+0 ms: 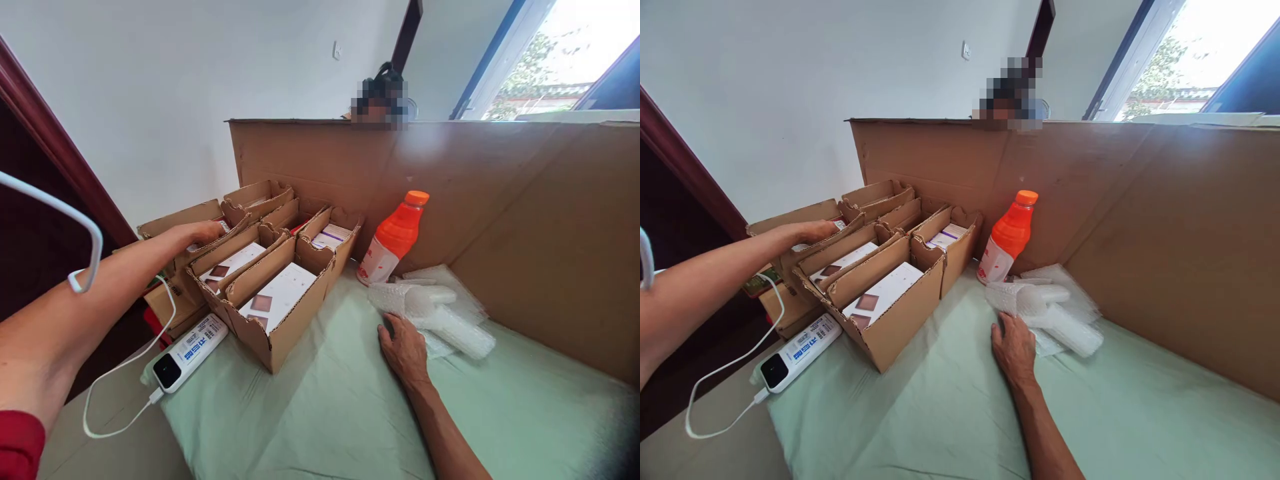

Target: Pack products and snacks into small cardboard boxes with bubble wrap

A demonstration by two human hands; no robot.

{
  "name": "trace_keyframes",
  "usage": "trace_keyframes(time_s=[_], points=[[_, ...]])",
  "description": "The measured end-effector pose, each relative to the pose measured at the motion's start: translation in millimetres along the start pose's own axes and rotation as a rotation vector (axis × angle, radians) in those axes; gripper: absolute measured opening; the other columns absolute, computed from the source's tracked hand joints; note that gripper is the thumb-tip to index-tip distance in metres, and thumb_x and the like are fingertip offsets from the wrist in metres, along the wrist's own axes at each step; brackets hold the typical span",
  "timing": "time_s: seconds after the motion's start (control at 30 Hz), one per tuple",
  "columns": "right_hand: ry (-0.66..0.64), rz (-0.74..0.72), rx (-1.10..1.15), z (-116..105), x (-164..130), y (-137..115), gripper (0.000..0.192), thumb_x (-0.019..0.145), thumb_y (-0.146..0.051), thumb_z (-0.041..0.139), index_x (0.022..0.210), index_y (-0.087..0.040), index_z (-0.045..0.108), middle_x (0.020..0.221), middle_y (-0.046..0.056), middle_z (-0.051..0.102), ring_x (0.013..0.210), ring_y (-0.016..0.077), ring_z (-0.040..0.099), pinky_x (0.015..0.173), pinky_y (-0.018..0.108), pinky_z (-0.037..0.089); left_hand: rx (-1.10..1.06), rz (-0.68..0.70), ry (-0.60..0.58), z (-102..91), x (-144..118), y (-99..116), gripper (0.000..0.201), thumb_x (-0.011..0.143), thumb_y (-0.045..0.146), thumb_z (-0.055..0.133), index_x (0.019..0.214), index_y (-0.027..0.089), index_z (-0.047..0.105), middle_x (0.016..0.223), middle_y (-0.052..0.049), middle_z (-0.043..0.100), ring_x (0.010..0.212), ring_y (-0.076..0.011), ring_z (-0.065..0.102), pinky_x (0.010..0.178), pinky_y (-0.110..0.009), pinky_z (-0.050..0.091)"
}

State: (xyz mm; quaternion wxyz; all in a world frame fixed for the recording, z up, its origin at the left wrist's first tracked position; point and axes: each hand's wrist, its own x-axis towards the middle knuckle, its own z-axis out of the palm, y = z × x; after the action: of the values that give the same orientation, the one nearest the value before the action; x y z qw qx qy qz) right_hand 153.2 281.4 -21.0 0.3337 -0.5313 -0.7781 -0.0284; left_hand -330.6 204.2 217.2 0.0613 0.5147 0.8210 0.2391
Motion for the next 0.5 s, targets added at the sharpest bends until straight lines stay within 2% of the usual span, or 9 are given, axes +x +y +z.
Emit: trace_keyframes(time_s=[0.1, 0.17, 0.23, 0.27, 0.3, 0.4, 0.5], points=[[0.074, -0.002, 0.098, -4, -2, -4, 0.029, 0.084, -0.029, 0.047, 0.094, -0.017, 0.072, 0.105, 0.015, 0.075, 0.103, 0.0306, 0.067, 0.090, 0.047, 0.050, 0.028, -0.059, 0.106, -22.0, -11, 8, 0.026, 0.092, 0.034, 0.066, 0.107, 0.012, 0.069, 0.099, -0.002, 0.070, 0.092, -0.0196, 0.065, 0.088, -0.038, 0.056], [0.099, -0.008, 0.124, -7, -4, -7, 0.027, 0.085, -0.026, 0.047, 0.092, -0.019, 0.072, 0.103, 0.013, 0.076, 0.102, 0.0278, 0.068, 0.092, 0.045, 0.051, 0.024, -0.062, 0.260, -39.9, -25, 21, 0.025, 0.093, 0.029, 0.061, 0.108, 0.010, 0.070, 0.091, 0.001, 0.070, 0.088, -0.0147, 0.060, 0.094, -0.037, 0.052], [0.118, -0.016, 0.152, -9, -6, -9, 0.026, 0.088, -0.027, 0.047, 0.090, -0.020, 0.072, 0.097, 0.012, 0.077, 0.097, 0.0254, 0.068, 0.092, 0.042, 0.052, -0.053, 0.013, 0.420, -52.9, -44, 43, 0.039, 0.094, 0.033, 0.055, 0.122, 0.008, 0.065, 0.099, 0.000, 0.070, 0.085, -0.0095, 0.054, 0.094, -0.036, 0.049], [0.126, -0.020, 0.165, -10, -7, -10, 0.026, 0.089, -0.027, 0.047, 0.089, -0.020, 0.072, 0.094, 0.011, 0.076, 0.095, 0.0247, 0.068, 0.090, 0.040, 0.052, -0.170, 0.092, 0.494, -55.9, -55, 58, 0.044, 0.092, 0.034, 0.056, 0.123, 0.006, 0.065, 0.098, -0.001, 0.069, 0.081, -0.0071, 0.052, 0.091, -0.036, 0.050], [0.135, -0.021, 0.176, -11, -7, -11, 0.026, 0.090, -0.028, 0.048, 0.087, -0.020, 0.072, 0.091, 0.011, 0.076, 0.092, 0.0242, 0.068, 0.088, 0.039, 0.053, -0.285, 0.207, 0.499, -56.0, -66, 76, 0.047, 0.089, 0.036, 0.058, 0.123, 0.004, 0.065, 0.098, -0.002, 0.068, 0.079, -0.0056, 0.051, 0.088, -0.037, 0.050], [0.166, -0.007, 0.201, -13, -9, -13, 0.025, 0.091, -0.027, 0.047, 0.084, -0.020, 0.071, 0.086, 0.010, 0.075, 0.086, 0.0234, 0.066, 0.079, 0.036, 0.053, -0.523, 0.518, 0.392, -36.8, -95, 146, 0.038, 0.084, 0.035, 0.065, 0.110, 0.008, 0.071, 0.092, -0.001, 0.067, 0.081, -0.0094, 0.057, 0.086, -0.040, 0.051], [0.183, 0.012, 0.217, -15, -10, -14, 0.025, 0.090, -0.027, 0.047, 0.082, -0.020, 0.070, 0.085, 0.010, 0.074, 0.084, 0.0233, 0.066, 0.074, 0.034, 0.052, -0.716, 0.628, 0.229, 8.3, -103, 224, 0.021, 0.087, 0.027, 0.066, 0.101, 0.012, 0.070, 0.090, -0.003, 0.067, 0.084, -0.0152, 0.064, 0.085, -0.039, 0.055]])
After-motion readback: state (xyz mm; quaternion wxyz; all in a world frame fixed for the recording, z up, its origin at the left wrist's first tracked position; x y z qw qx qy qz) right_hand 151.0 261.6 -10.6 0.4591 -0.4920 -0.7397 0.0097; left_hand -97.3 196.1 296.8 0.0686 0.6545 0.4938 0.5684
